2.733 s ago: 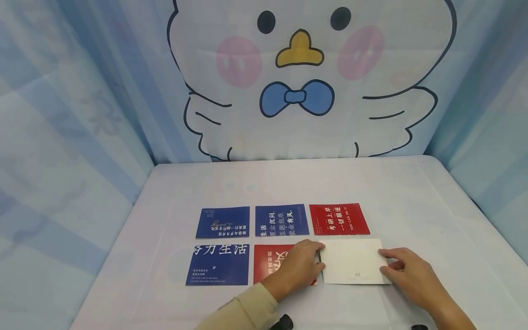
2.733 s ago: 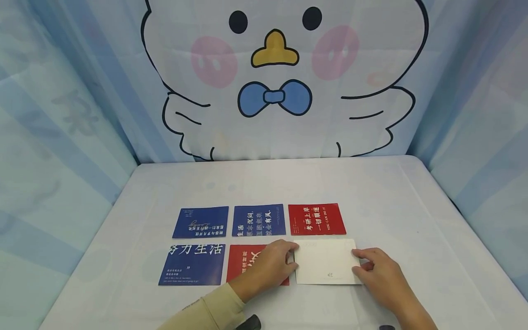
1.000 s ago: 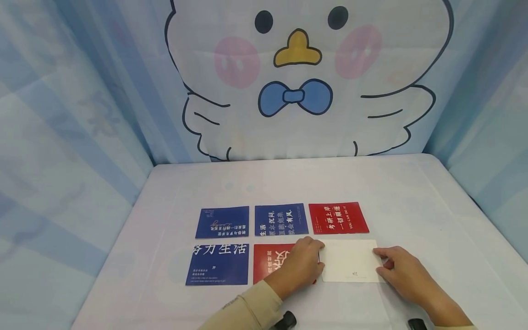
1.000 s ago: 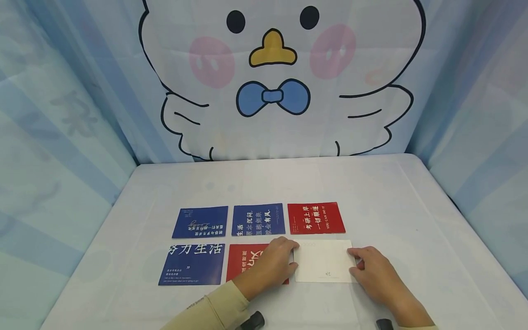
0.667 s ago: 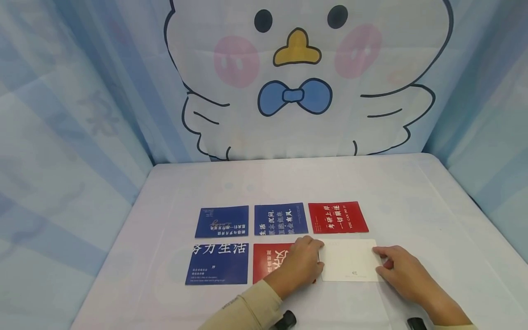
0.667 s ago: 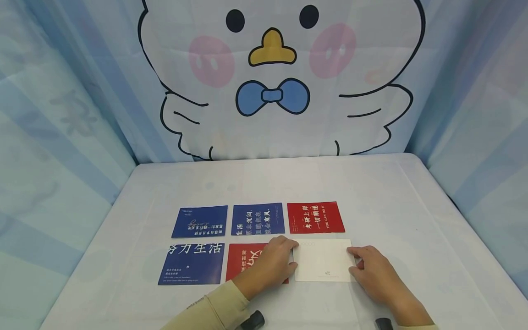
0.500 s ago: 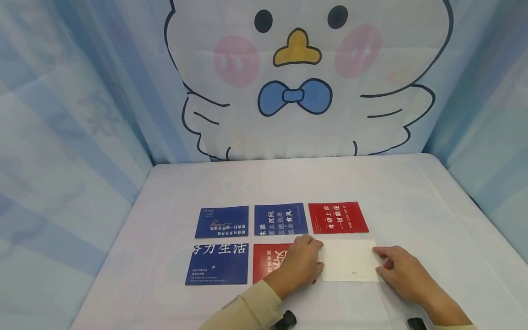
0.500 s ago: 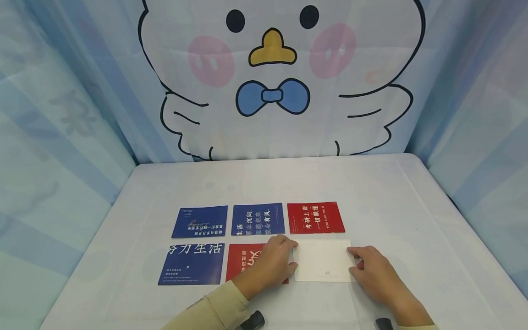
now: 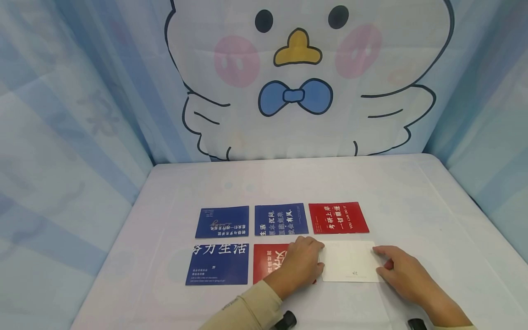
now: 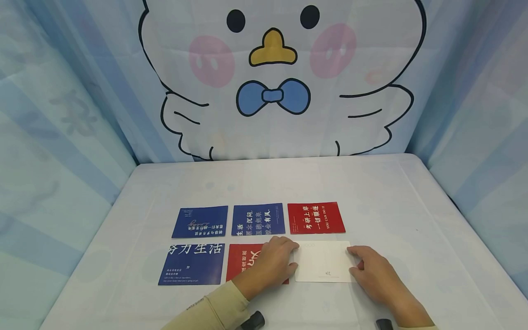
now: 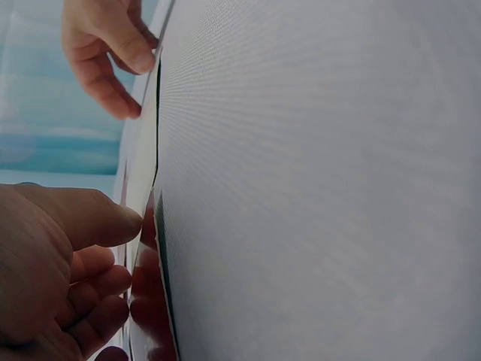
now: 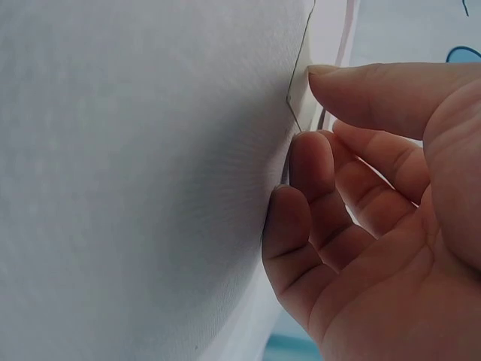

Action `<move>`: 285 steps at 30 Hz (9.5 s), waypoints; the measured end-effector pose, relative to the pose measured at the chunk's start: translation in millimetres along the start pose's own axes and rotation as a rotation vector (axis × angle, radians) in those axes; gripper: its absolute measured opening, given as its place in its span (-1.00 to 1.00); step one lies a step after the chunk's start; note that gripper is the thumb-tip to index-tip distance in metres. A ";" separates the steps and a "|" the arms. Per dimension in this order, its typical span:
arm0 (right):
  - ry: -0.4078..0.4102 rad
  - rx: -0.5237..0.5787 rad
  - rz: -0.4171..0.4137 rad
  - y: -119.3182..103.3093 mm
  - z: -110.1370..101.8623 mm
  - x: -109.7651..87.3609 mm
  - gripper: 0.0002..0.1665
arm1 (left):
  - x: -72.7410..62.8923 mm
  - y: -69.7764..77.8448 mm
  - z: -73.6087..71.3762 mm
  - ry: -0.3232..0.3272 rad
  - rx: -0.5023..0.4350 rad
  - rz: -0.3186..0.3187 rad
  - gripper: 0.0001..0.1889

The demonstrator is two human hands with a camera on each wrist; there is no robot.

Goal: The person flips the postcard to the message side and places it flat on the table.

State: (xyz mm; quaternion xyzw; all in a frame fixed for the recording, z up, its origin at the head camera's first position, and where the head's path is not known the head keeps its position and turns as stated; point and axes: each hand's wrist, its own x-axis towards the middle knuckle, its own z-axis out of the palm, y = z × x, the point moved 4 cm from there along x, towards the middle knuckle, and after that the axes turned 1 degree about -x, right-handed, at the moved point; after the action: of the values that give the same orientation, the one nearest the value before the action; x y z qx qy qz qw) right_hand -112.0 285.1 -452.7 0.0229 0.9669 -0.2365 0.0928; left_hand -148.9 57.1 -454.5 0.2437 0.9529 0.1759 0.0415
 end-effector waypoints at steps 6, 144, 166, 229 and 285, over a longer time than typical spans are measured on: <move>0.005 0.001 -0.001 -0.4 -0.6 0.0 -0.33 | 0.4 -0.5 -0.4 -0.010 0.008 -0.007 -0.52; 0.120 -0.046 -0.335 -134.7 53.9 -5.2 -0.64 | -91.3 -107.9 -47.3 0.059 -0.083 -0.021 -0.60; 0.205 0.302 -0.227 -130.4 36.2 -5.0 -0.54 | -94.6 -108.7 -60.4 0.427 -0.382 -0.021 -0.56; 0.141 0.139 -0.228 -129.2 48.3 -3.3 -0.42 | -91.7 -113.8 -49.3 0.160 -0.364 -0.193 -0.52; -0.011 -0.011 -0.285 -125.3 61.0 2.2 -0.40 | -91.9 -113.5 -42.4 0.037 -0.180 -0.111 -0.47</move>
State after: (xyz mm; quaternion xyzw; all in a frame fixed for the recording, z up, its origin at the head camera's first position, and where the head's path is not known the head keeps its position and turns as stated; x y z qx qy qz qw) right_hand -115.0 145.8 -449.5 -0.1162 0.9611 -0.2423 0.0636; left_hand -126.3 -93.3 -455.8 0.1824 0.9458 0.2628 0.0555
